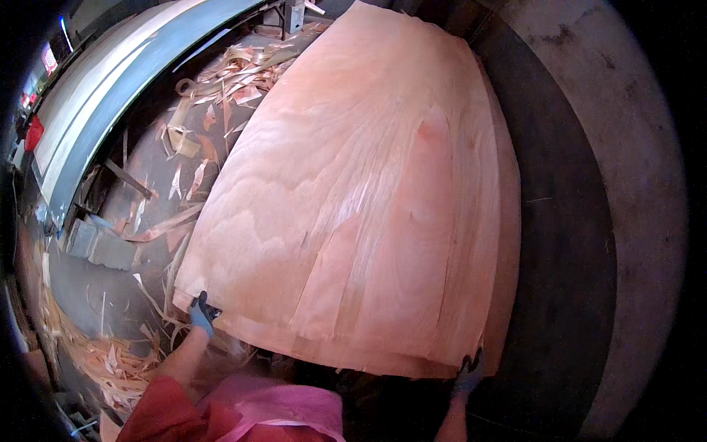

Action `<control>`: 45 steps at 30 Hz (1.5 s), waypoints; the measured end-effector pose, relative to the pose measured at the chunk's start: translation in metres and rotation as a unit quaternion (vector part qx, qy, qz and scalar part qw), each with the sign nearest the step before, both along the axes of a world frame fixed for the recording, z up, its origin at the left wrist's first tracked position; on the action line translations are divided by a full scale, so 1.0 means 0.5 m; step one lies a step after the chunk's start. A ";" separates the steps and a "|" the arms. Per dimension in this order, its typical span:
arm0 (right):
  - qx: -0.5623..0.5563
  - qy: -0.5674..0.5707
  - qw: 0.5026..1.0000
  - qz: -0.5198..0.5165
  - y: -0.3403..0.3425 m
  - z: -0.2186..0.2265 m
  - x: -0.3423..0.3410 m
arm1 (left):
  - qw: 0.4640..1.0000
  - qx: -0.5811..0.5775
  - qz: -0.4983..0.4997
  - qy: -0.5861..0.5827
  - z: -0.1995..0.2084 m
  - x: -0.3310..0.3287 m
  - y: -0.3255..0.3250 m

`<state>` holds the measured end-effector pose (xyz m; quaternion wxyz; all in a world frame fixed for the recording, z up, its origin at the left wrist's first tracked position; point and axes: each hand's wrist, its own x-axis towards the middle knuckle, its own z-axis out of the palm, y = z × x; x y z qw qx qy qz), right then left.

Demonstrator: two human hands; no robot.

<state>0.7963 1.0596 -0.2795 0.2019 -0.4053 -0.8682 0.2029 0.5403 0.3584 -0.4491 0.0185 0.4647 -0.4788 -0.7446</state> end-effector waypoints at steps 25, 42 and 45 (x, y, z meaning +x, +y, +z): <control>-0.097 -0.204 0.974 0.023 0.105 -0.162 0.106 | 0.995 -0.071 -0.033 -0.062 0.104 0.030 0.035; -0.052 -0.277 0.959 -0.028 0.051 -0.164 0.115 | 0.773 -0.403 -0.490 0.014 0.201 0.161 0.064; -0.086 -0.267 0.959 -0.044 0.052 -0.168 0.103 | 0.456 -0.588 -0.646 0.170 0.319 0.097 0.247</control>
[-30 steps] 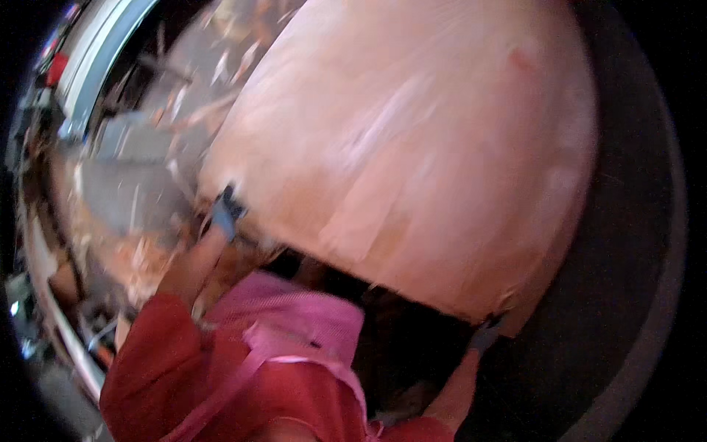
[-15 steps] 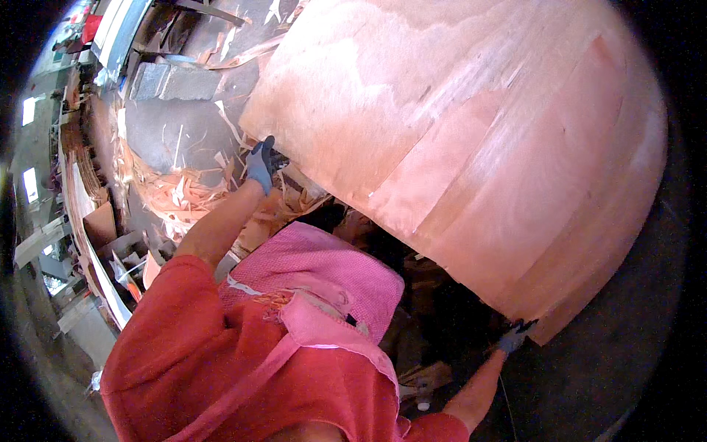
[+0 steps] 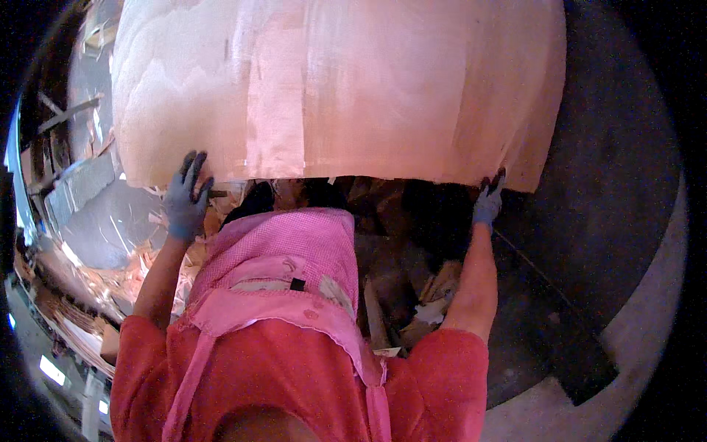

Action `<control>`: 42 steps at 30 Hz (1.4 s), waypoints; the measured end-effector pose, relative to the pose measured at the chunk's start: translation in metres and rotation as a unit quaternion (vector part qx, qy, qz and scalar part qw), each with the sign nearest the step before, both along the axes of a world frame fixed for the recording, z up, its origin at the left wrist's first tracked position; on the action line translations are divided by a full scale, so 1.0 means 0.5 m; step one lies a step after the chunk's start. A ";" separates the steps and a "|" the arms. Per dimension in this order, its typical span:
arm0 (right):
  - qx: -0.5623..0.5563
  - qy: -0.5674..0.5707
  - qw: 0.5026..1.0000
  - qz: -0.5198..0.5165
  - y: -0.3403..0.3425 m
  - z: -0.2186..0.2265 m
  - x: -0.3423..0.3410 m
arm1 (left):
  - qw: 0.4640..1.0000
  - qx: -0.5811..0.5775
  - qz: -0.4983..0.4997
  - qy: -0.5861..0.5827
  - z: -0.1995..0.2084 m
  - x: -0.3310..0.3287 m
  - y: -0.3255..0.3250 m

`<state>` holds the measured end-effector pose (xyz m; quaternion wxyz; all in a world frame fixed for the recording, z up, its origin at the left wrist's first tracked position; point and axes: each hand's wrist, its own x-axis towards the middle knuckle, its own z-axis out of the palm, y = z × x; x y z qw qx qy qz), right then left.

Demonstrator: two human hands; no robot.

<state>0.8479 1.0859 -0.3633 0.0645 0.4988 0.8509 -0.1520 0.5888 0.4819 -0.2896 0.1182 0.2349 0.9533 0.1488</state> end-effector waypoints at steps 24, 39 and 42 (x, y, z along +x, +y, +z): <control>0.142 -0.014 0.982 -0.124 -0.004 0.215 0.187 | 0.962 -0.249 -0.033 -0.104 -0.112 -0.058 0.160; 0.271 -0.041 0.958 -0.081 0.186 0.439 0.182 | 0.966 -0.218 -0.044 -0.133 -0.074 -0.072 0.157; 0.278 -0.077 0.955 -0.069 0.239 0.466 0.163 | 0.969 -0.202 -0.045 -0.137 -0.088 -0.072 0.147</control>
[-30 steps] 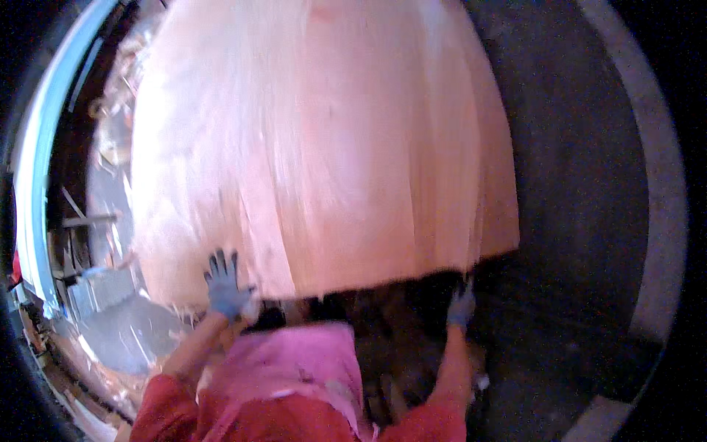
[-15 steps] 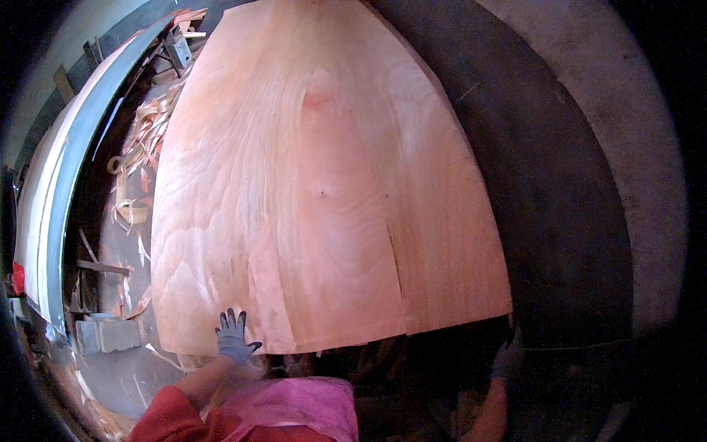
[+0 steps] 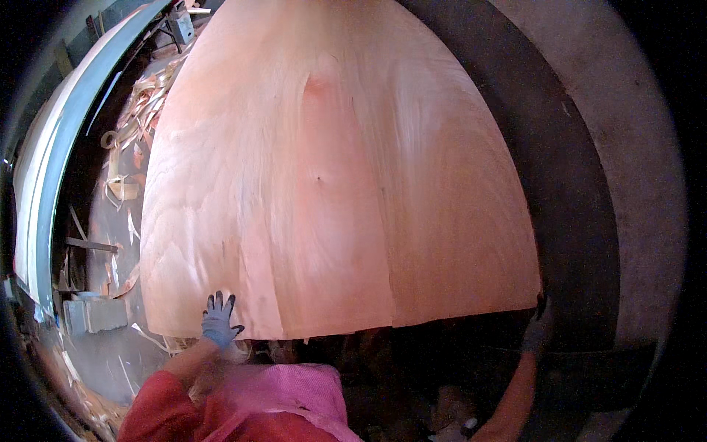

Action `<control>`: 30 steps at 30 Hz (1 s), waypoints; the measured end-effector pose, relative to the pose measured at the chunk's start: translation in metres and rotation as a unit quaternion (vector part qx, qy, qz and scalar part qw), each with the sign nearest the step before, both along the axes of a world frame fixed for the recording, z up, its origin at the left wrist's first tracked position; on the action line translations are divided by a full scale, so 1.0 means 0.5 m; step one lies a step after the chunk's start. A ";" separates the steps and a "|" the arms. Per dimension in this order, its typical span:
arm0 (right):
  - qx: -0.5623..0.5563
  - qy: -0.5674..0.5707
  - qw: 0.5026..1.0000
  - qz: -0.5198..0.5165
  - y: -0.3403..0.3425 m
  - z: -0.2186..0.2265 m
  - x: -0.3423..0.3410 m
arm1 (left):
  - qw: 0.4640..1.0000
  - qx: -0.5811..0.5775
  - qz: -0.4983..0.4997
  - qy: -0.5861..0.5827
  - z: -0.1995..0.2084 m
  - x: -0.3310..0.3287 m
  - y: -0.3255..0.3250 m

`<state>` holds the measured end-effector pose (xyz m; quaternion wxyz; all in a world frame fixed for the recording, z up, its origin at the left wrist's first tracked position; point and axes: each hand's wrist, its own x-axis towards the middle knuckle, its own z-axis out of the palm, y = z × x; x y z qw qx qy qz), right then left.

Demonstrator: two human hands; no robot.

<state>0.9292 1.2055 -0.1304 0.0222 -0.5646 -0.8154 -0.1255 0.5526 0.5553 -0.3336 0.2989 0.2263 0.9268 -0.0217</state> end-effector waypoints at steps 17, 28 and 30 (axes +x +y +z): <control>-0.052 0.099 0.992 0.060 0.050 -0.053 -0.379 | 0.999 -0.016 -0.034 0.019 -0.013 -0.003 -0.017; -0.179 0.278 0.935 0.131 -0.203 -0.193 -0.384 | 0.997 0.055 -0.050 -0.023 -0.006 -0.027 -0.012; -0.358 0.476 0.803 0.027 -0.395 -0.147 -0.485 | 0.998 0.049 -0.033 -0.007 -0.018 -0.024 -0.053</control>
